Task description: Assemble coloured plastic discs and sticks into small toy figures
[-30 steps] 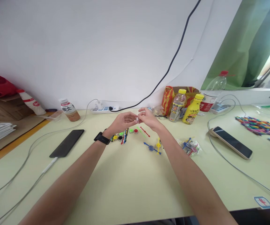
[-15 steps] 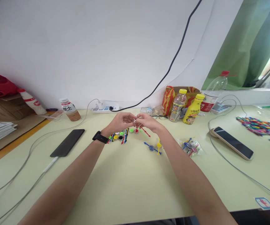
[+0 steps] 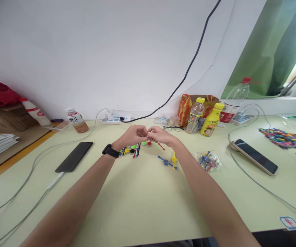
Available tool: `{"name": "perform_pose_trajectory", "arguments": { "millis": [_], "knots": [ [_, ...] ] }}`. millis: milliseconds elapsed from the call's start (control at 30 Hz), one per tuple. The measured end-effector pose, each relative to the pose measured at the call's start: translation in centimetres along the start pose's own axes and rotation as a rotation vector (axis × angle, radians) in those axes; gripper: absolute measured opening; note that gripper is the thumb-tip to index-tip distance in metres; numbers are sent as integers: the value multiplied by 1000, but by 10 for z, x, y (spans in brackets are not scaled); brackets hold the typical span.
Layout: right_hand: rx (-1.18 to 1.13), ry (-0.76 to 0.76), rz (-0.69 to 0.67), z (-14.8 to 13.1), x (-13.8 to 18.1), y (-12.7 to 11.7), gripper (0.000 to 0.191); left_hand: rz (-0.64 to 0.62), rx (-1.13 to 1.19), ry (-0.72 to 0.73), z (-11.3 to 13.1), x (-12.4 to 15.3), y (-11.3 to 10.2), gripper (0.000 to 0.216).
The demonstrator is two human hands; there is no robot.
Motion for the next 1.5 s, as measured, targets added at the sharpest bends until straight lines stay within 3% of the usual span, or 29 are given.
{"name": "perform_pose_trajectory", "arguments": {
  "millis": [167, 467, 667, 900, 1033, 1167, 1233, 1367, 1500],
  "knots": [
    [119, 34, -110, -9, 7, 10, 3, -55, -62, -47, -6, 1, 8, 13],
    [7, 37, -162, -5, 6, 20, 6, -22, -126, -35, 4, 2, 7, 17],
    [176, 119, 12, 20, 5, -9, 15, -10, -169, -90, 1, 6, -5, 26],
    [508, 194, -4, 27, 7, -33, 29, -268, -314, -119, -15, 5, 22, 22],
    [602, 170, -139, 10, 19, -45, 19, -314, -391, -183, -27, 5, 28, 22],
    [634, 178, -547, 4, 40, -36, 27, -304, -411, -239, -37, 4, 22, 26],
    [618, 210, -664, 7, 47, -30, 38, -291, -431, -241, -40, 4, 17, 26],
    [643, 373, -755, 23, 51, -24, 49, -259, -454, -221, -42, 4, 8, 28],
    [676, 465, -714, 31, 51, -29, 54, -196, -478, -171, -40, 3, 2, 35]
  ]
}}
Point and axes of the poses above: each hand's wrist, its own x-axis away from the middle knuckle, its own y-axis out of the palm, z = x × y, the point moved 8 cm from there along -x, towards the middle knuckle, and after that the axes turned 11 degrees about -y, right-handed, at the moved point
